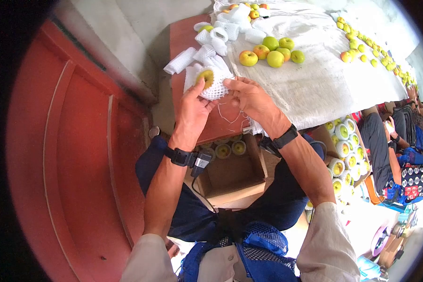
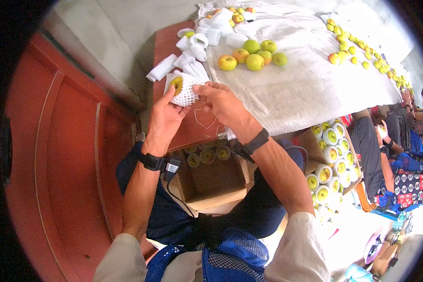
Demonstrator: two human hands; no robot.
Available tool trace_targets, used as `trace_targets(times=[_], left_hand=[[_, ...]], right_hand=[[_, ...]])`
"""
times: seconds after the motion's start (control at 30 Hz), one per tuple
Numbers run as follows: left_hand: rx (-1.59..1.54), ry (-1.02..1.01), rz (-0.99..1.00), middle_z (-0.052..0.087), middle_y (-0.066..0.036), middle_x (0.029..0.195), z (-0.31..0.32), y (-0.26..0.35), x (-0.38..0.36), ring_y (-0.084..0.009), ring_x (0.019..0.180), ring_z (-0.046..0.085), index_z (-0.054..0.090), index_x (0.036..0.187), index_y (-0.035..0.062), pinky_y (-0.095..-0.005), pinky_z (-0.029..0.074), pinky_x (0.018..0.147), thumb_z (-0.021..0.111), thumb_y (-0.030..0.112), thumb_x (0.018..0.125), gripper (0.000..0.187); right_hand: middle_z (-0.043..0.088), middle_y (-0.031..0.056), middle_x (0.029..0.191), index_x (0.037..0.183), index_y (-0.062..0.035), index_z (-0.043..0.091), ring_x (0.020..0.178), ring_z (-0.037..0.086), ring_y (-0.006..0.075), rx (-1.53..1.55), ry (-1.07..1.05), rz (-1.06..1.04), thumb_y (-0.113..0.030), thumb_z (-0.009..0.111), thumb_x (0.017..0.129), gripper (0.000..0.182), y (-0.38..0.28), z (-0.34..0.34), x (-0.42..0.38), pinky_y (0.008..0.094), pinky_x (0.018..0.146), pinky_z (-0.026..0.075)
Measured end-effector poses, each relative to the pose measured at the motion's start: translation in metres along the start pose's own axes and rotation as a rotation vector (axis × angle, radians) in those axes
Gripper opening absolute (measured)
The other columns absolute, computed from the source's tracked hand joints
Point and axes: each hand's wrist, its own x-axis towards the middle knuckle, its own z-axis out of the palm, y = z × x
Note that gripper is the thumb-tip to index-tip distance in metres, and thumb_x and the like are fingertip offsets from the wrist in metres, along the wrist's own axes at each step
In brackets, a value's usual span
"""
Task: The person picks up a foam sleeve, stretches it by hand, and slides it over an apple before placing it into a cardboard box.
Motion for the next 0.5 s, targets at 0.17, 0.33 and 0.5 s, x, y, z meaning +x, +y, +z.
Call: trace_targets(times=[0.17,0.33,0.5], left_hand=[[-0.089,-0.003,-0.033,0.058,-0.007,0.133,0.0,0.004,-0.002,-0.0207,0.119,0.054,0.055,0.139,0.01,-0.0383,0.042,0.099,0.068,0.035,0.099,0.049],[-0.093,-0.024,-0.046,0.057,-0.009,0.135,0.0,0.006,-0.003,-0.0223,0.119,0.054,0.054,0.14,0.0098,-0.0379,0.042,0.097,0.068,0.036,0.099,0.05],[-0.092,-0.059,-0.005,0.056,-0.009,0.138,0.0,0.005,-0.003,-0.0234,0.121,0.053,0.052,0.142,0.0088,-0.0403,0.042,0.102,0.068,0.037,0.099,0.054]], right_hand=[[0.066,0.0009,0.095,0.103,-0.0076,0.062,0.08,0.06,0.0083,0.061,-0.04,-0.006,-0.026,0.076,0.095,0.025,0.001,-0.007,0.0,0.0239,0.065,0.044],[0.066,0.0009,0.096,0.102,-0.008,0.062,0.083,0.06,0.0089,0.098,-0.089,-0.026,-0.021,0.07,0.099,0.016,0.005,-0.013,0.003,0.025,0.067,0.044],[0.066,0.0007,0.093,0.103,-0.0084,0.062,0.078,0.06,0.0093,0.006,-0.075,-0.021,-0.022,0.07,0.099,0.017,0.002,-0.011,0.0,0.0245,0.067,0.045]])
